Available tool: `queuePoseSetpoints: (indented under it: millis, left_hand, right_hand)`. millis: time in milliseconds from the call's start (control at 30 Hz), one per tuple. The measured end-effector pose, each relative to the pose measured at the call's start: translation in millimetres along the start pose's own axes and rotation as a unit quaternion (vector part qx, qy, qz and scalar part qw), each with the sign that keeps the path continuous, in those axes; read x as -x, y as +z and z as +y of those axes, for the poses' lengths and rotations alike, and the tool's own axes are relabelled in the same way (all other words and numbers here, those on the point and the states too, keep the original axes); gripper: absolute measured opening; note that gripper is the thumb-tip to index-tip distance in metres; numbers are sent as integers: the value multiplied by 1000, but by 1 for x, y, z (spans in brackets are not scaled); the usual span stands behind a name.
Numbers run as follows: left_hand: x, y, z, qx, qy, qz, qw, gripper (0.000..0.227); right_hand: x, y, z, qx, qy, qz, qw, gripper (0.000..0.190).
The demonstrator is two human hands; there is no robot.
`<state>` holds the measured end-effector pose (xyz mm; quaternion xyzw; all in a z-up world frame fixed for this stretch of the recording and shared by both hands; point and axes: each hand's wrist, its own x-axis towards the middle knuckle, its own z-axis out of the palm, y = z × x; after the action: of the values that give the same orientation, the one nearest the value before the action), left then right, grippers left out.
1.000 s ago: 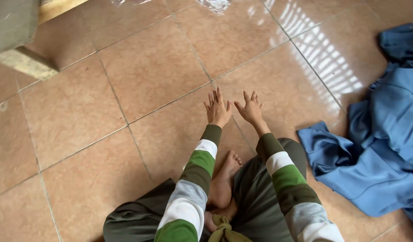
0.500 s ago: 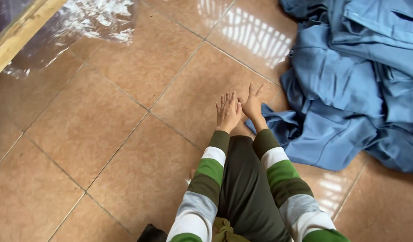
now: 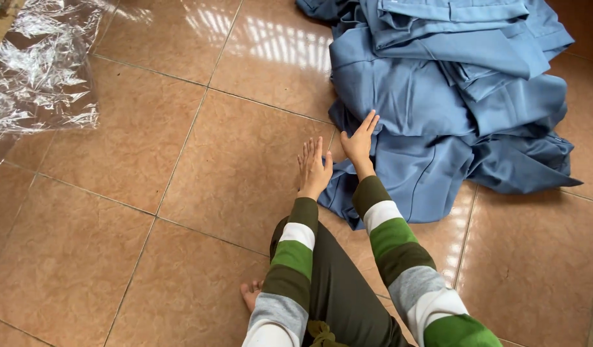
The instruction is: A person sitting on a tiled floor folds blue pants into neat rectangles and stacks them.
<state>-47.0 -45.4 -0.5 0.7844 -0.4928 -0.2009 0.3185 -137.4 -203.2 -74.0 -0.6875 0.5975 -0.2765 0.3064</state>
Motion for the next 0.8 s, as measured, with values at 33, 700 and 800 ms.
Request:
queuePoseSetpoints:
  millis: [33,700,800]
  left_hand:
    - [0,0,5,-1,2,-4,1000,60]
    - [-22,-50,78,363,-167,-56,915,96]
    - [-24,-26,48,323,-211,27,922,76]
  right_hand:
    - [7,-9,-14,-1,4,2,1000,108]
    - [47,-1,1,-590,230,-177,754,16]
    - [108,-17,-50,-334,-77,-268,900,14]
